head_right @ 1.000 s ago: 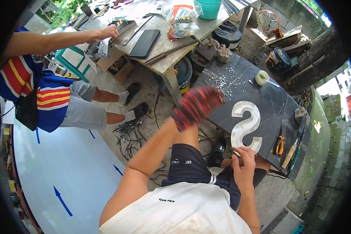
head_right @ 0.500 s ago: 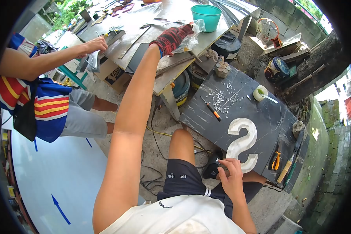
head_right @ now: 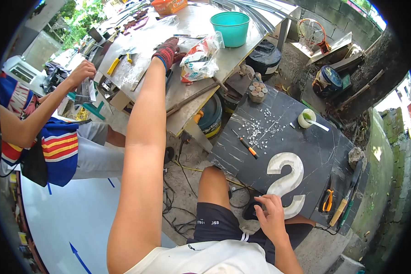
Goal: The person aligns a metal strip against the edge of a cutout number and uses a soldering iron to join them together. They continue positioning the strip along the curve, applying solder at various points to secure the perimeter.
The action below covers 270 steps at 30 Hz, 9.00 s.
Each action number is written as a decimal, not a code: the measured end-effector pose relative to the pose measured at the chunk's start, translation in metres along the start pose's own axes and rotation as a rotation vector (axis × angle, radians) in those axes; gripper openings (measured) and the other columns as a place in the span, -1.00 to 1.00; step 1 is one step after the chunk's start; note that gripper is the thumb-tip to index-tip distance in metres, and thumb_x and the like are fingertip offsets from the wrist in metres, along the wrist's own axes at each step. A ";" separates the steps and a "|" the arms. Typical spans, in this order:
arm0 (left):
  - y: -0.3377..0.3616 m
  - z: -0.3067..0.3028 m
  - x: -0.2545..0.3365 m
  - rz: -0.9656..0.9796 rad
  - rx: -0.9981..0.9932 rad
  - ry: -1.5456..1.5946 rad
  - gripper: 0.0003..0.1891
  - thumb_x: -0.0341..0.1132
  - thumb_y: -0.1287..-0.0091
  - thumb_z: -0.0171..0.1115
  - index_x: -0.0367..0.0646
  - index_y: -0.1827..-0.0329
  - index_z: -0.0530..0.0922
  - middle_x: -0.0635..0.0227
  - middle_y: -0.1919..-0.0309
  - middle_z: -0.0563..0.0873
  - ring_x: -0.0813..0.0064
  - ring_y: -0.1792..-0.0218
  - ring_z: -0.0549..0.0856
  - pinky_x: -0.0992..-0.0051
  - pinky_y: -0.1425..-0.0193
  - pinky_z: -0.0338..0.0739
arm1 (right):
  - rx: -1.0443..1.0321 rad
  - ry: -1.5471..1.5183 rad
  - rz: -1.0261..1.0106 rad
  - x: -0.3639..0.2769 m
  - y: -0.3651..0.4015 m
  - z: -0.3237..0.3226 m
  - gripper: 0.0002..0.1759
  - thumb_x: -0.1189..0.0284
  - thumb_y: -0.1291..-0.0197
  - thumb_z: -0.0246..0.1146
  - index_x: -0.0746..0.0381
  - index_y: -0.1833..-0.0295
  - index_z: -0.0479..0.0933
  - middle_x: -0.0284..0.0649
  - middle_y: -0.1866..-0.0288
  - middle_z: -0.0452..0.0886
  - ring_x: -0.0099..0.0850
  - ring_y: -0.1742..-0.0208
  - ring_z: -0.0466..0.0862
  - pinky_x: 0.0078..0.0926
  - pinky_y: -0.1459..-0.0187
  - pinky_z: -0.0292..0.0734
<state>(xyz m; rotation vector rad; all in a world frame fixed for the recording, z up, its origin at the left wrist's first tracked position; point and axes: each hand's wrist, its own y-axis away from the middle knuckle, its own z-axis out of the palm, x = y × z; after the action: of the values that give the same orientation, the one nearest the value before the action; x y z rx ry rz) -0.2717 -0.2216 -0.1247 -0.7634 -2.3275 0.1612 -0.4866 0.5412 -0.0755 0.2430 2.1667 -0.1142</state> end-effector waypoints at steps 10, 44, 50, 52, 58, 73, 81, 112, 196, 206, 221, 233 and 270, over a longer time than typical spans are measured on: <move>0.039 -0.025 0.159 -0.785 0.261 1.011 -0.65 -0.19 -0.55 0.26 -0.12 -0.29 0.56 0.25 -0.11 0.76 0.18 0.22 0.85 0.36 0.25 0.82 | 0.026 0.025 0.029 0.011 0.004 -0.002 -0.75 0.60 -0.25 0.36 0.33 -0.05 0.69 -0.07 0.01 0.65 -0.09 -0.07 0.59 -0.21 -0.14 0.51; 0.505 0.054 0.497 0.152 0.080 0.730 -0.64 -0.50 -0.54 0.12 -0.16 -0.32 0.69 0.24 -0.03 0.77 0.32 0.01 0.73 0.34 -0.16 0.60 | 0.140 -0.943 0.077 -0.041 0.016 -0.055 -0.52 0.16 -0.60 0.22 0.37 -0.29 0.60 -0.26 0.01 0.71 -0.56 0.06 0.67 -0.56 0.03 0.63; 0.526 0.071 0.493 0.208 -0.125 0.600 -0.58 -0.48 -0.53 0.14 -0.15 -0.42 0.61 0.19 -0.15 0.74 0.29 -0.10 0.72 0.33 -0.27 0.57 | 0.180 -0.940 0.158 -0.014 0.037 -0.047 -0.64 0.22 -0.57 0.27 0.34 -0.13 0.62 -0.28 0.06 0.74 -0.58 0.05 0.73 -0.55 0.03 0.64; 0.525 0.078 0.487 0.062 -0.073 0.885 -0.51 -0.38 -0.59 0.14 -0.12 -0.56 0.44 0.16 -0.31 0.66 0.32 -0.22 0.67 0.35 -0.34 0.52 | 0.193 -0.935 0.145 -0.002 0.047 -0.048 -0.63 0.23 -0.57 0.26 0.34 -0.15 0.63 -0.26 0.04 0.75 -0.57 0.02 0.74 -0.55 0.02 0.63; 0.494 0.072 0.462 -0.110 0.006 1.167 -0.48 -0.34 -0.62 0.18 -0.14 -0.61 0.38 0.12 -0.41 0.60 0.36 -0.22 0.67 0.41 -0.32 0.51 | 0.207 -0.952 0.217 0.022 0.081 -0.056 -0.60 0.21 -0.58 0.25 0.36 -0.18 0.63 -0.24 0.06 0.78 -0.56 0.06 0.74 -0.56 0.01 0.62; 0.563 0.075 0.478 -0.191 -0.079 0.711 -0.56 -0.39 -0.60 0.16 -0.17 -0.51 0.48 0.23 -0.08 0.80 0.54 0.22 0.75 0.49 0.05 0.64 | 0.372 -1.030 0.313 0.083 0.127 -0.075 -0.62 0.16 -0.59 0.24 0.28 -0.05 0.74 -0.30 0.12 0.80 -0.61 0.16 0.69 -0.60 0.05 0.61; 0.603 0.080 0.462 0.216 -0.221 0.099 -0.40 -0.36 -0.31 0.50 0.05 -0.44 0.57 0.33 0.30 0.79 0.39 0.36 0.73 0.38 0.19 0.62 | 0.264 -0.821 0.352 0.105 0.122 -0.071 -0.60 0.14 -0.56 0.28 0.28 -0.02 0.78 -0.41 0.23 0.76 -0.66 0.21 0.65 -0.63 0.09 0.56; 0.512 0.154 0.461 0.252 -0.697 -0.087 -0.49 -0.38 -0.43 0.26 0.23 -0.44 0.59 0.20 -0.26 0.68 0.13 -0.01 0.76 0.18 -0.04 0.69 | 0.399 -0.889 0.691 0.159 0.125 -0.005 -0.55 0.15 -0.54 0.30 0.36 -0.16 0.58 -0.22 0.12 0.77 -0.56 0.22 0.69 -0.57 0.17 0.65; 0.502 0.151 0.476 0.433 -0.725 -0.287 -0.42 -0.46 -0.34 0.15 0.15 -0.46 0.57 0.34 -0.23 0.74 0.21 0.04 0.74 0.24 -0.12 0.64 | 0.332 0.649 0.220 0.151 0.092 -0.038 -0.35 0.29 -0.26 0.44 -0.02 -0.49 0.56 -0.41 -0.46 0.47 -0.26 -0.32 0.39 -0.14 -0.38 0.18; 0.495 0.151 0.458 0.358 -0.693 -0.191 -0.44 -0.45 -0.38 0.20 0.20 -0.46 0.58 0.31 -0.25 0.72 0.17 -0.03 0.75 0.23 -0.16 0.65 | 0.407 0.579 0.199 0.141 0.092 -0.047 -0.33 0.33 -0.27 0.42 0.01 -0.52 0.52 -0.31 -0.45 0.48 -0.20 -0.35 0.41 -0.11 -0.38 0.23; 0.386 0.194 0.446 0.369 -0.406 0.043 -0.51 -0.42 -0.48 0.22 0.20 -0.45 0.58 0.22 -0.25 0.70 0.14 -0.12 0.75 0.23 -0.18 0.67 | 0.495 0.381 0.110 0.092 0.099 -0.038 -0.44 0.47 -0.23 0.41 0.20 -0.37 0.55 -0.18 -0.30 0.57 -0.12 -0.33 0.47 -0.14 -0.35 0.33; 0.364 0.262 0.564 0.388 -0.895 0.200 -0.59 0.08 -0.65 0.00 0.21 -0.36 0.64 0.40 -0.08 0.80 0.26 -0.04 0.79 0.32 -0.15 0.64 | 0.508 0.386 0.107 0.079 0.110 -0.042 -0.53 0.44 -0.33 0.36 0.26 -0.33 0.58 -0.06 -0.27 0.57 -0.05 -0.31 0.50 -0.11 -0.36 0.36; 0.034 -0.037 0.228 -0.328 -0.015 -0.136 -0.58 -0.13 -0.44 0.27 0.07 -0.34 0.67 0.07 -0.21 0.76 0.03 -0.26 0.72 0.20 -0.40 0.57 | 0.242 0.189 -0.024 0.027 -0.001 -0.019 -0.61 0.62 -0.17 0.33 0.31 -0.15 0.62 -0.07 -0.12 0.62 -0.01 -0.18 0.52 -0.11 -0.23 0.43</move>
<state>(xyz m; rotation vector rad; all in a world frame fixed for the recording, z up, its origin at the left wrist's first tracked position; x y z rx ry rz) -0.3689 -0.0685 0.0216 -0.3785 -2.5476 0.0508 -0.5173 0.5471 -0.0868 0.3786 2.3438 -0.3825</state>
